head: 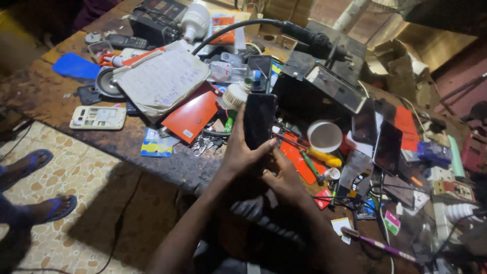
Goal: A technician disassembles and reassembles a smartphone on a workbench, using a screwdriver to remove screws and prying the case apart.
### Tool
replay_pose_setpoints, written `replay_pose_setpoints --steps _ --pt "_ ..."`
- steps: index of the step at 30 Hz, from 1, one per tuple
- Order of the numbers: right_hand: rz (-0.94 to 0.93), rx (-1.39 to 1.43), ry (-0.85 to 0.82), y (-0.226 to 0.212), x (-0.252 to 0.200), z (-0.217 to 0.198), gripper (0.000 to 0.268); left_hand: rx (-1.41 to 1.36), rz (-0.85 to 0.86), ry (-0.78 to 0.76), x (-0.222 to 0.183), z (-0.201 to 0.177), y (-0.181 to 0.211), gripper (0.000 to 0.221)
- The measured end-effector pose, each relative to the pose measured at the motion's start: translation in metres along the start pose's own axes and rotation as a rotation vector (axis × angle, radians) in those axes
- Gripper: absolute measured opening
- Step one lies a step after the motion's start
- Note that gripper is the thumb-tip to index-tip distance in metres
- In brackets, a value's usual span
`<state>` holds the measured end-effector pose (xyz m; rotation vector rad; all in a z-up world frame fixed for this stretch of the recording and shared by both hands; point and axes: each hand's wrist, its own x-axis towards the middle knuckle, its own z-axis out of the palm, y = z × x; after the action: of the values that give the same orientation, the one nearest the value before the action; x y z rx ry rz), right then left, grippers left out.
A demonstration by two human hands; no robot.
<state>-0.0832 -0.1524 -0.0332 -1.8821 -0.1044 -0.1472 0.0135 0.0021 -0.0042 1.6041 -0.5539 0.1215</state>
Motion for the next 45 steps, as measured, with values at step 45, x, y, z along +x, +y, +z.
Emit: replay_pose_setpoints --steps 45 --pt "-0.078 0.129 0.096 -0.037 0.092 -0.057 0.05 -0.014 -0.052 -0.11 -0.014 -0.004 -0.021 0.12"
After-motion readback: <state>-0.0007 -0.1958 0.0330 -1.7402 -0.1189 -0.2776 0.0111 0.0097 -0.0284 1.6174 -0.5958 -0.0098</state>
